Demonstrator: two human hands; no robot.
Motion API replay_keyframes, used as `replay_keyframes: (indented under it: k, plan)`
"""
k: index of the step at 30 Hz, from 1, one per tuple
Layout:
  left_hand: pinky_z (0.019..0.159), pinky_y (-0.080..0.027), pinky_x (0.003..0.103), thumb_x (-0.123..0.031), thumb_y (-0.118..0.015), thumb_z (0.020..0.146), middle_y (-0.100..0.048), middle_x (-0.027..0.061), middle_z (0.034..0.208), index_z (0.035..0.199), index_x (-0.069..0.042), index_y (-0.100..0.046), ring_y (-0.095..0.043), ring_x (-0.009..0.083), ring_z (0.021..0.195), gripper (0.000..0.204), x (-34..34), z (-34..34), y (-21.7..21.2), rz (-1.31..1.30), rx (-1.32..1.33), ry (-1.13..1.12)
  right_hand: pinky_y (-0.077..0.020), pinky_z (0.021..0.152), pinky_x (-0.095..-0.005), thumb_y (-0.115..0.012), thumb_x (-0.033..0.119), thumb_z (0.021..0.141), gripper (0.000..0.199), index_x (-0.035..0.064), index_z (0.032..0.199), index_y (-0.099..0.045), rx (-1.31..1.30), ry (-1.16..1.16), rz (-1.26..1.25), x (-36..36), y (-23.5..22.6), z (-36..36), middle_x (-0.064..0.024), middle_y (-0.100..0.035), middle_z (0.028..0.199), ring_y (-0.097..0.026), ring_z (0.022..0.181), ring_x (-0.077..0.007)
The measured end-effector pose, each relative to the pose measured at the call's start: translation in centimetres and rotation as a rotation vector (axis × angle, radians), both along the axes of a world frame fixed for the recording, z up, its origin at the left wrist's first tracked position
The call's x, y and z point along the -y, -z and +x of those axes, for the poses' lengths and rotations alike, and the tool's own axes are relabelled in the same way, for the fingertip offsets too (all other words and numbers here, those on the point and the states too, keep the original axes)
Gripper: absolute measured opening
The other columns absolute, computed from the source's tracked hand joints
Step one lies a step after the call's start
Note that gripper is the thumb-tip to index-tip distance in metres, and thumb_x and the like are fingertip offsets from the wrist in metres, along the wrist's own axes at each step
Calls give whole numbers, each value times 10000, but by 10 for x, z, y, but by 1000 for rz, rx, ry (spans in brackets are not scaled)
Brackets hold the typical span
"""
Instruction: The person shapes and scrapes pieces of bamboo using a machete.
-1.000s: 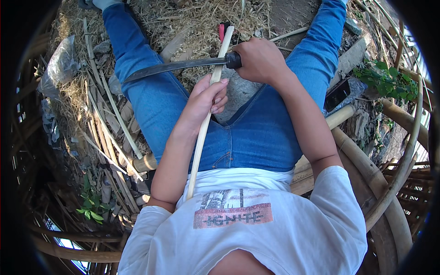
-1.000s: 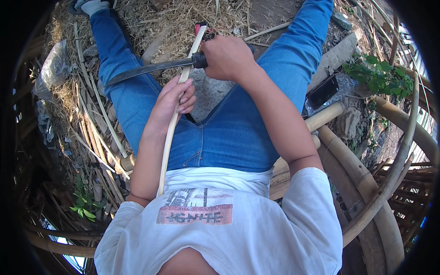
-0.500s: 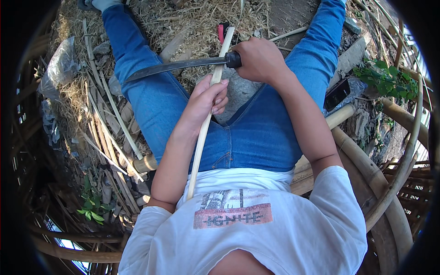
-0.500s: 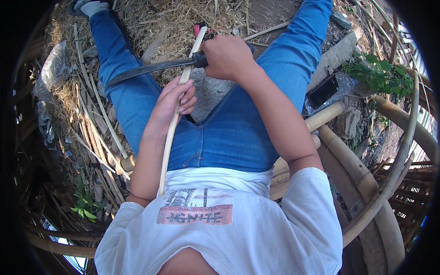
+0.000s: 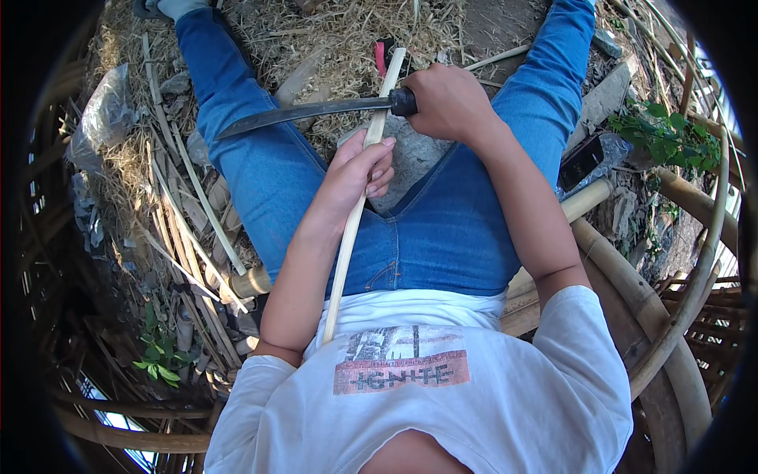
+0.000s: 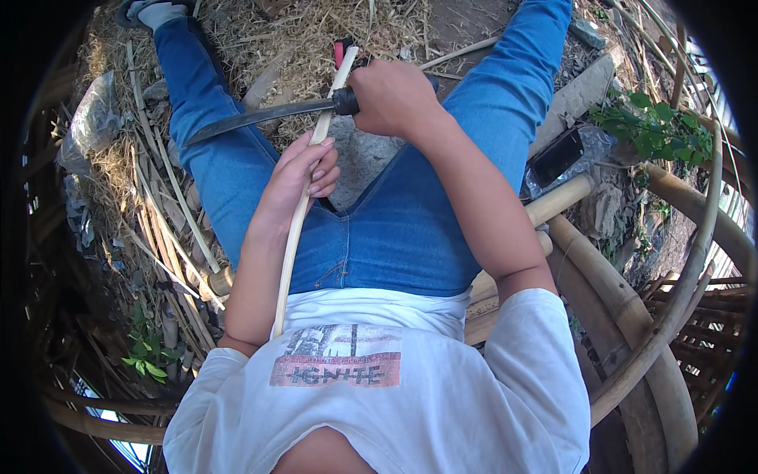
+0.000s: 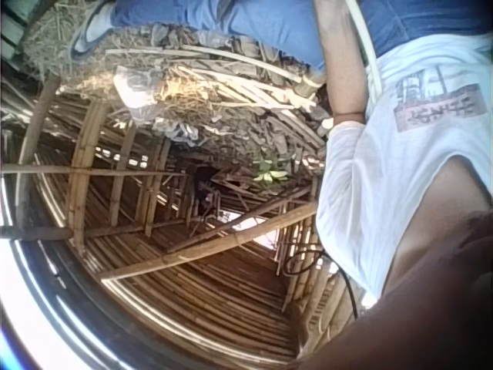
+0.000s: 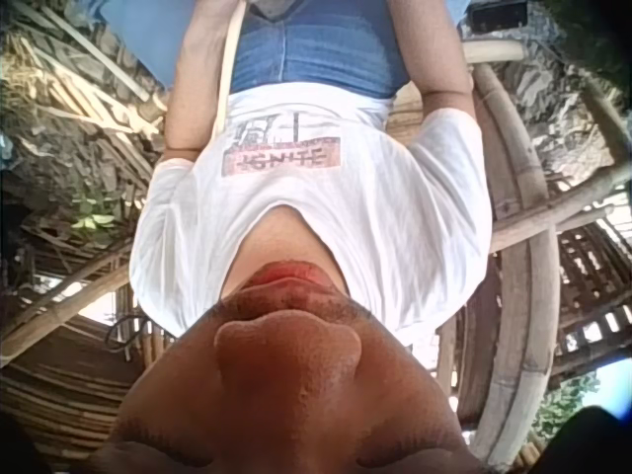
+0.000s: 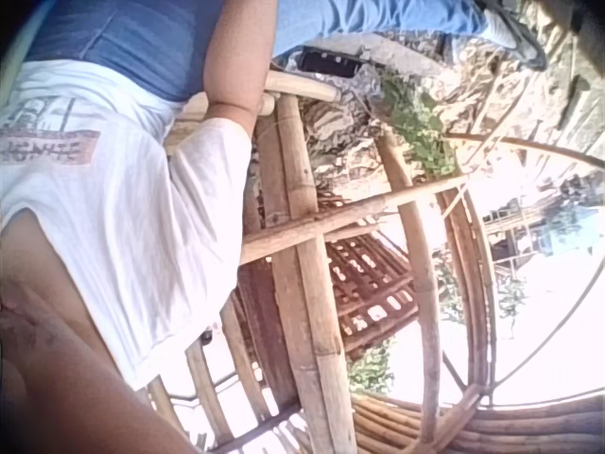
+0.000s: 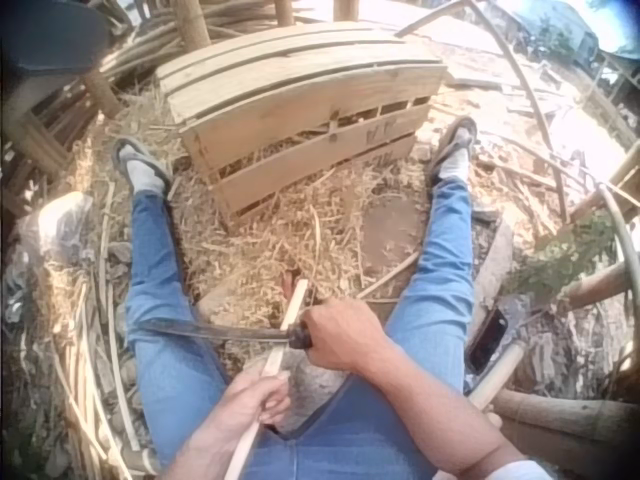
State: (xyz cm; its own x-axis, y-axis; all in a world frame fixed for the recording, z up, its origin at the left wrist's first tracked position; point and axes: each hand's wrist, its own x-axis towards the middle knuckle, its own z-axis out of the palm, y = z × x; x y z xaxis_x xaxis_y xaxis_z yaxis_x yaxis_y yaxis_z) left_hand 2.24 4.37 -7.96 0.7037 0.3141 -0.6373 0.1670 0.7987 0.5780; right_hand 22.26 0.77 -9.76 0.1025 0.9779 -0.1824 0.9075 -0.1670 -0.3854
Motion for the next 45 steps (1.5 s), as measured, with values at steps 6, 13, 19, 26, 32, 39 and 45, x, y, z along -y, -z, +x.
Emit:
replay_keyframes:
  k: [6,13,19,26,32,39,45]
  plan:
    - [439,-270,193,-157,-521,1021,-372,-41,639,994,-104,-436,-348,35,488,103,0,0,0,-12,3,-7,-564,687,-483,-672,126,626,188,74,800,-720,-16,10,4,0,2,1,-186,-672,700,-684,717,-385]
    - [442,-272,195,-149,-523,1018,-374,-39,639,983,-106,-441,-352,38,492,99,0,0,2,-29,0,-10,-563,697,-482,-668,118,631,214,87,831,-735,-16,3,1,0,7,3,-186,-678,719,-684,733,-382]
    - [451,-284,202,-152,-526,1017,-382,-35,643,974,-103,-442,-357,44,495,107,0,0,3,-39,10,-17,-563,708,-472,-666,119,638,205,85,831,-727,-31,2,-7,1,10,4,-177,-683,730,-684,741,-373]
    - [461,-294,206,-153,-525,1016,-387,-33,647,963,-102,-442,-360,49,502,111,0,0,5,-56,21,-16,-563,702,-479,-671,128,648,198,81,833,-724,-25,-19,-7,1,11,4,-179,-681,728,-683,734,-377]
    - [459,-295,206,-155,-523,1017,-384,-32,647,957,-101,-448,-359,51,501,110,0,-1,8,-74,45,-17,-573,706,-474,-685,139,650,205,51,831,-724,-27,-34,-27,2,5,6,-193,-688,739,-692,734,-381]
    - [452,-292,203,-147,-515,1020,-380,-31,645,981,-95,-458,-353,51,496,86,-1,0,6,-110,57,-32,-582,710,-467,-698,157,647,225,34,832,-728,-18,-8,-33,1,0,3,-198,-698,762,-705,751,-378]
    - [449,-284,203,-139,-505,1022,-378,-30,645,1001,-93,-446,-346,48,490,78,0,1,3,-110,64,-33,-582,720,-466,-693,165,639,221,41,819,-725,-31,76,-31,2,-2,1,-195,-702,770,-709,765,-370]
